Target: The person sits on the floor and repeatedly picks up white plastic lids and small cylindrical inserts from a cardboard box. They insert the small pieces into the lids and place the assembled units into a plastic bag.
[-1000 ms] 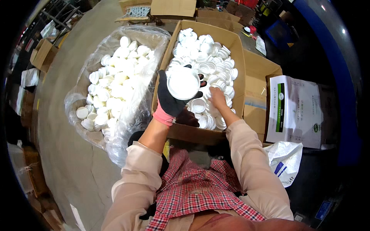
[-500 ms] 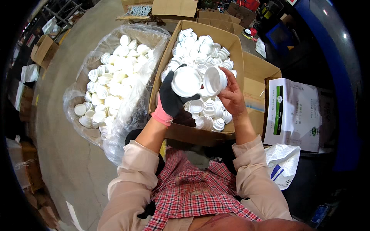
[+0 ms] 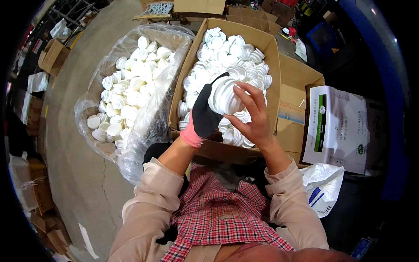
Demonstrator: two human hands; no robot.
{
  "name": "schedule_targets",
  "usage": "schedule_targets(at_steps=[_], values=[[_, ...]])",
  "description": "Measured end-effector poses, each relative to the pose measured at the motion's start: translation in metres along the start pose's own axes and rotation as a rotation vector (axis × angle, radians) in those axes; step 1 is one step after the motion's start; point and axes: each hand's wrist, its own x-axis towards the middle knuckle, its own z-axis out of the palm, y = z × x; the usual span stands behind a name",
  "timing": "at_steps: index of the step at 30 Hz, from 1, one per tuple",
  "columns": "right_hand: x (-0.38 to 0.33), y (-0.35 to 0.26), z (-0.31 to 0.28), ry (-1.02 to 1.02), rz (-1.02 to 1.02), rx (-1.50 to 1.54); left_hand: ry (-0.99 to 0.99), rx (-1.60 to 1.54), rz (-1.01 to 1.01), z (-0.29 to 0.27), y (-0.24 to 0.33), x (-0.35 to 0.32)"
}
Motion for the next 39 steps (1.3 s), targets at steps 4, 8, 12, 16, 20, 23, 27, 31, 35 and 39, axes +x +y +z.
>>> schedule_targets(at_steps=[4,8,12,16,20,23,27,31,35,39], values=[[-0.002,0.000,0.000,0.008,0.013,0.003,0.000,-0.188,-0.116,-0.003,-0.011,-0.001],[-0.002,-0.002,0.000,-0.003,0.004,-0.034,-0.015,-0.130,-0.133,-0.008,-0.011,-0.001],[-0.001,-0.004,0.001,0.008,-0.003,-0.032,-0.036,-0.057,-0.045,-0.008,-0.006,0.000],[-0.001,-0.005,0.003,0.005,-0.009,-0.025,-0.037,0.038,0.033,-0.008,-0.002,-0.002],[-0.001,-0.005,0.004,0.006,-0.010,-0.023,-0.047,0.096,0.076,-0.010,-0.004,0.000],[-0.002,-0.005,0.005,-0.001,-0.009,-0.015,-0.033,-0.006,-0.025,-0.008,0.005,-0.001],[0.001,-0.003,0.002,0.051,0.080,0.105,-0.007,-0.150,-0.299,0.005,0.035,0.001],[-0.002,0.012,0.005,0.197,0.559,0.610,-0.200,-0.061,-0.236,0.007,0.019,0.000],[0.001,0.015,0.009,0.315,0.756,0.358,-0.040,0.042,-0.271,0.014,0.001,-0.004],[-0.006,0.036,0.015,0.394,0.732,0.363,0.070,0.640,-0.155,0.022,-0.016,-0.019]])
